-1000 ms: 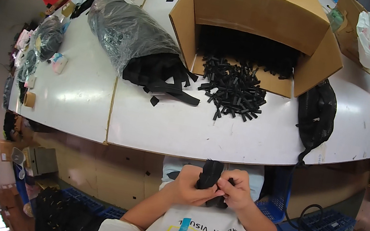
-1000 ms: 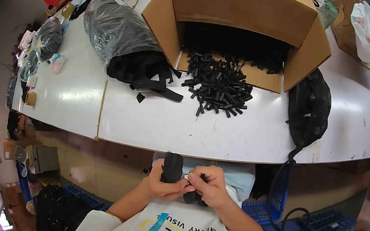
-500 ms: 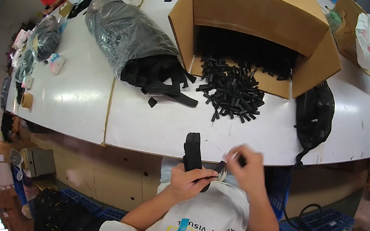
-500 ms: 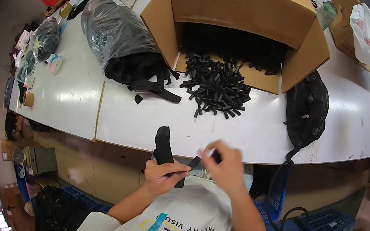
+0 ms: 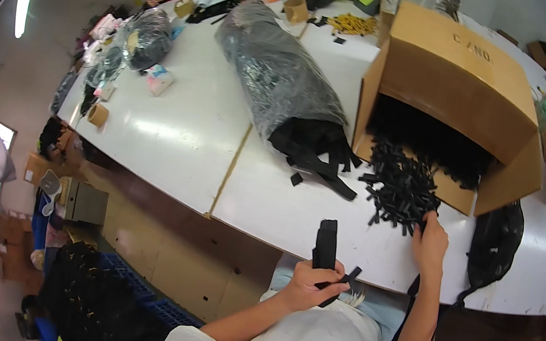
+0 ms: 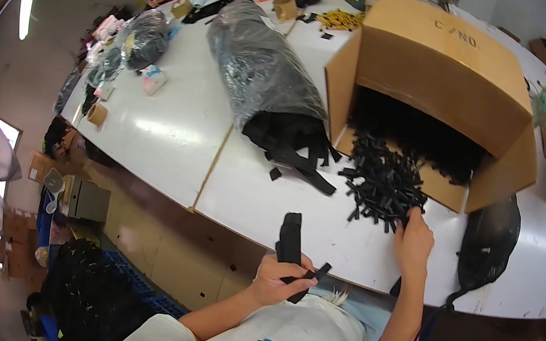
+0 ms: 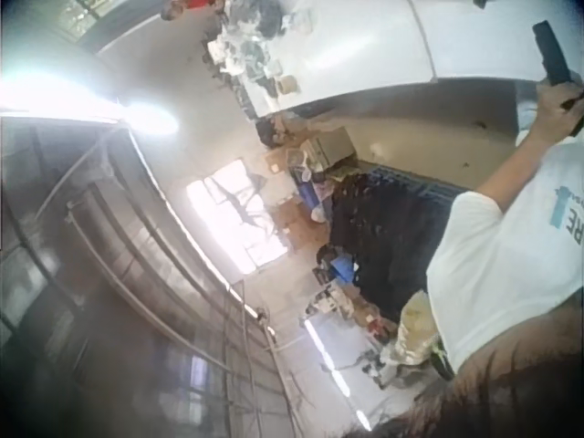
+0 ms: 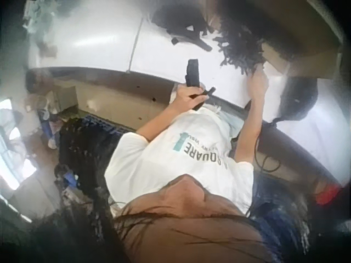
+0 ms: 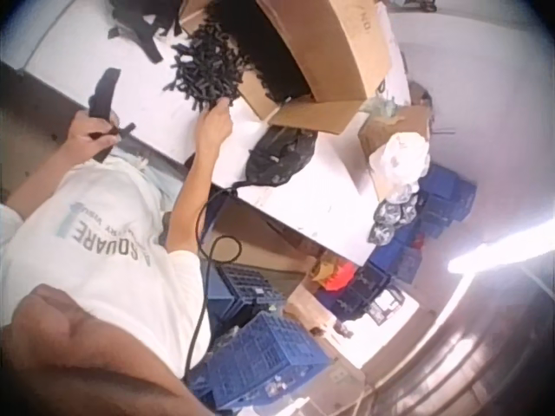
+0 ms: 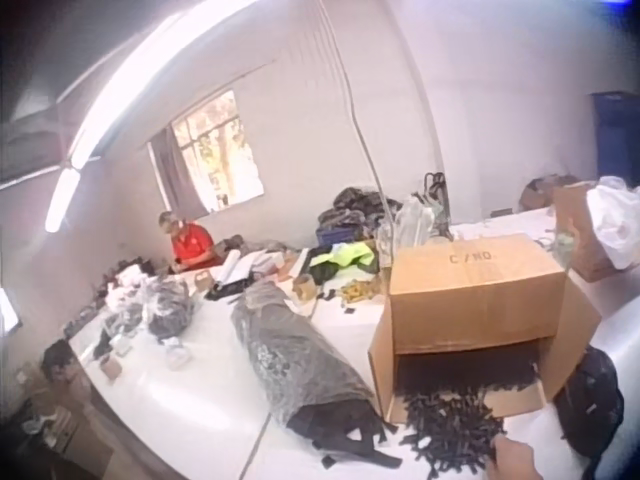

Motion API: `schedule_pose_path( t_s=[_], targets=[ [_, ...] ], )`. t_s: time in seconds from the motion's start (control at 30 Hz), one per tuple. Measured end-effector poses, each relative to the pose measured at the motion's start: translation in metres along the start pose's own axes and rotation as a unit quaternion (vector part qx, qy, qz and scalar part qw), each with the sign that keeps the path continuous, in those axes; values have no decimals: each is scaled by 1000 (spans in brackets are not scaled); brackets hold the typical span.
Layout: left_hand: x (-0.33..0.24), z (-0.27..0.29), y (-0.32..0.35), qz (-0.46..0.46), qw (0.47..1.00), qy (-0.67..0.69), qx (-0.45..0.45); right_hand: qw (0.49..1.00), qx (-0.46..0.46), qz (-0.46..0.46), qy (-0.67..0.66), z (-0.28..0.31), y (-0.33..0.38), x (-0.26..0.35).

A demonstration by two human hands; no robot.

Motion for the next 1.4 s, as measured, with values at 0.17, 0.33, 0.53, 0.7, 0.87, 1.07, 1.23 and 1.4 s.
schedule_pose_path(
  t_s=[0.17, 0.33, 0.53, 0.7, 0.87, 1.07, 1.23, 1.4],
  targets=[
    [-2, 1, -2, -11, 1000, 23, -14, 998, -12, -11, -65, 13, 1, -9],
    [-5, -3, -9, -19, 1000, -1, 11, 990, -53, -17, -128, 39, 6, -15],
    [3, -16, -10, -19, 999, -29, 26, 950, -39, -53, -306, 73, 40, 5],
    [-5, -27, -25, -39, 999, -17, 23, 925, -1, 75, -374, 76, 89, 41],
    [-14, -38, -29, -61, 995, -37, 62, 867, 80, 131, -474, 71, 116, 56],
    [-41, -37, -30, -127, 979, -131, 92, 886, 76, 141, -435, 75, 124, 59],
    [-46, -41, -30, -141, 976, -130, 107, 896, 80, 171, -401, 81, 127, 69],
    [-47, -41, -32, -140, 973, -134, 122, 902, 74, 193, -380, 84, 128, 75]
  ],
)
Point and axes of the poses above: each hand's wrist, its own y-axis away from the middle knuckle, its own z-axis out of the back of the hand, x = y × z, the point moved 9 cm from there along -y, towards the middle knuckle, and after that the axes turned 15 degrees about -z, right-handed, at the moved point
